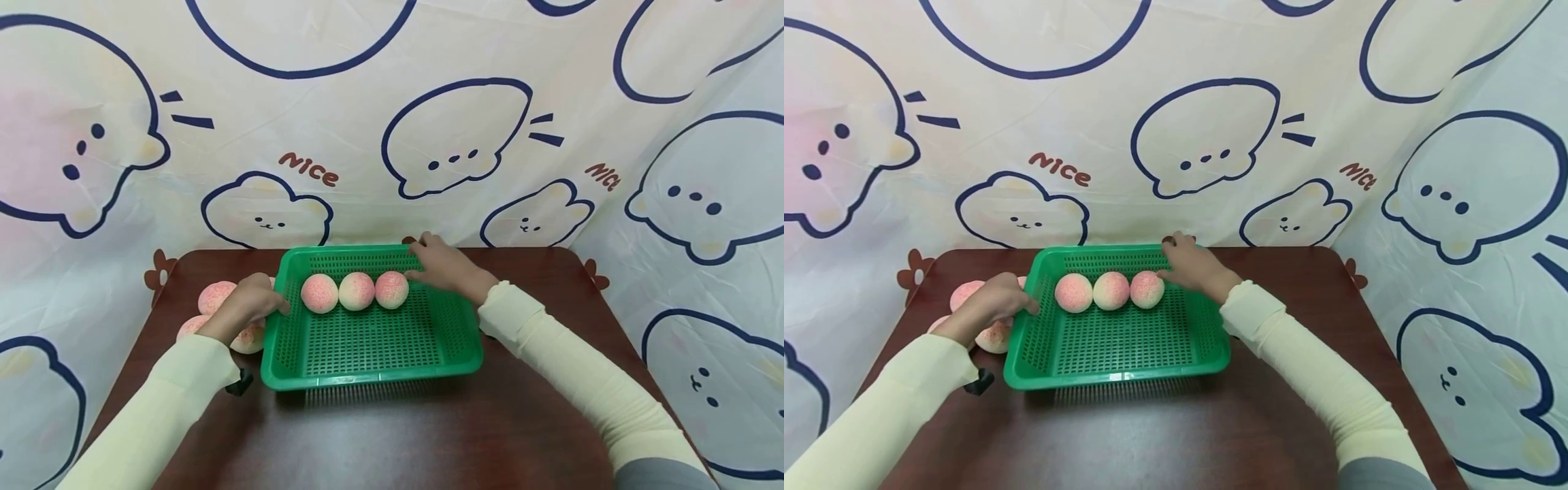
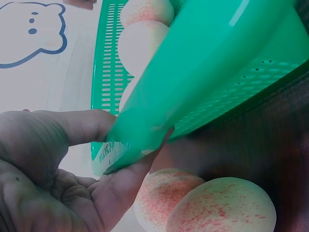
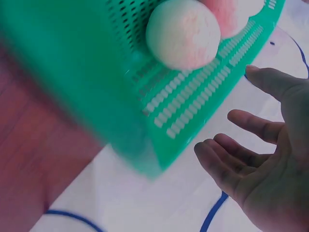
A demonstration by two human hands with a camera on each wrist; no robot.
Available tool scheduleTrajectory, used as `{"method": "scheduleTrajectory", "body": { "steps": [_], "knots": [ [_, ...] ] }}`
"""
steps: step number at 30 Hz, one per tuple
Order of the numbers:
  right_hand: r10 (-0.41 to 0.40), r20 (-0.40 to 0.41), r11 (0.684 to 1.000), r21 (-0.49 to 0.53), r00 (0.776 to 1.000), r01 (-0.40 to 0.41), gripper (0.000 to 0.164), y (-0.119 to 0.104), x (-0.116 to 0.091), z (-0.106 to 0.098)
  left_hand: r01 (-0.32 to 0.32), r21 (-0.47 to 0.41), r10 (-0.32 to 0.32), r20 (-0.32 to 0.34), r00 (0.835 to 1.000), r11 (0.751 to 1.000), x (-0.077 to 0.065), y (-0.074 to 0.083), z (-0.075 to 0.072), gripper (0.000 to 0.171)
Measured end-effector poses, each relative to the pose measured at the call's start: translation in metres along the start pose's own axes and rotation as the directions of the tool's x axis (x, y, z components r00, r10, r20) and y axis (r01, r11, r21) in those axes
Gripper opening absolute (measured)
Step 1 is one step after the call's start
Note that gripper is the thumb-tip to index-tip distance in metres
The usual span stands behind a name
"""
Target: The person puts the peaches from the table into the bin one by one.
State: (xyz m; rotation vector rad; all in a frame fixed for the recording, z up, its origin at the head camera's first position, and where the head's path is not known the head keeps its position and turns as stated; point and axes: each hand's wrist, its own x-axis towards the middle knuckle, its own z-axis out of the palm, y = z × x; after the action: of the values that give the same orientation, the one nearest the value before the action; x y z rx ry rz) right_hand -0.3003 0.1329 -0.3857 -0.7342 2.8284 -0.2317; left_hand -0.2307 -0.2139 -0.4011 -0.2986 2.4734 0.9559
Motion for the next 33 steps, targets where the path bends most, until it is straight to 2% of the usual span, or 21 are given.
{"method": "scheduleTrajectory", "body": {
  "steps": [7, 12, 16, 18, 23, 25, 30, 33],
  "knots": [
    [0.053, -0.035, 0.999, 0.011, 0.998, -0.053, 0.059, 0.038, -0.029, -0.020, -0.001, 0.004, 0.001, 0.000, 1.000, 1.000, 0.003, 0.001, 0.000, 0.018],
    [0.102, -0.026, 0.992, 0.079, 0.994, -0.100, 0.061, 0.066, -0.054, -0.020, 0.010, 0.000, -0.010, 0.000, 1.000, 1.000, 0.003, 0.002, 0.001, 0.019],
    [0.159, 0.048, 0.982, 0.098, 0.986, -0.163, 0.069, 0.085, -0.071, -0.014, 0.020, 0.000, -0.020, 0.000, 1.000, 1.000, 0.003, 0.002, 0.001, 0.020],
    [0.184, 0.094, 0.977, 0.091, 0.978, -0.193, 0.078, 0.093, -0.077, -0.010, 0.020, -0.003, -0.020, 0.000, 1.000, 1.000, 0.003, 0.002, 0.001, 0.020],
    [0.211, 0.204, 0.970, 0.075, 0.956, -0.230, 0.100, 0.108, -0.087, 0.003, 0.011, -0.008, -0.011, -0.006, 1.000, 1.000, 0.002, 0.002, 0.001, 0.020],
    [0.212, 0.239, 0.969, 0.077, 0.947, -0.236, 0.104, 0.113, -0.090, 0.009, 0.011, -0.010, -0.011, -0.007, 1.000, 1.000, 0.002, 0.002, 0.001, 0.020],
    [0.210, 0.312, 0.965, 0.087, 0.927, -0.248, 0.102, 0.120, -0.096, 0.026, 0.020, -0.001, -0.020, -0.002, 1.000, 1.000, 0.001, 0.002, 0.001, 0.023],
    [0.222, 0.324, 0.962, 0.080, 0.920, -0.260, 0.096, 0.123, -0.099, 0.034, 0.028, 0.007, -0.028, 0.000, 1.000, 1.000, 0.001, 0.003, 0.001, 0.025]
  ]
}}
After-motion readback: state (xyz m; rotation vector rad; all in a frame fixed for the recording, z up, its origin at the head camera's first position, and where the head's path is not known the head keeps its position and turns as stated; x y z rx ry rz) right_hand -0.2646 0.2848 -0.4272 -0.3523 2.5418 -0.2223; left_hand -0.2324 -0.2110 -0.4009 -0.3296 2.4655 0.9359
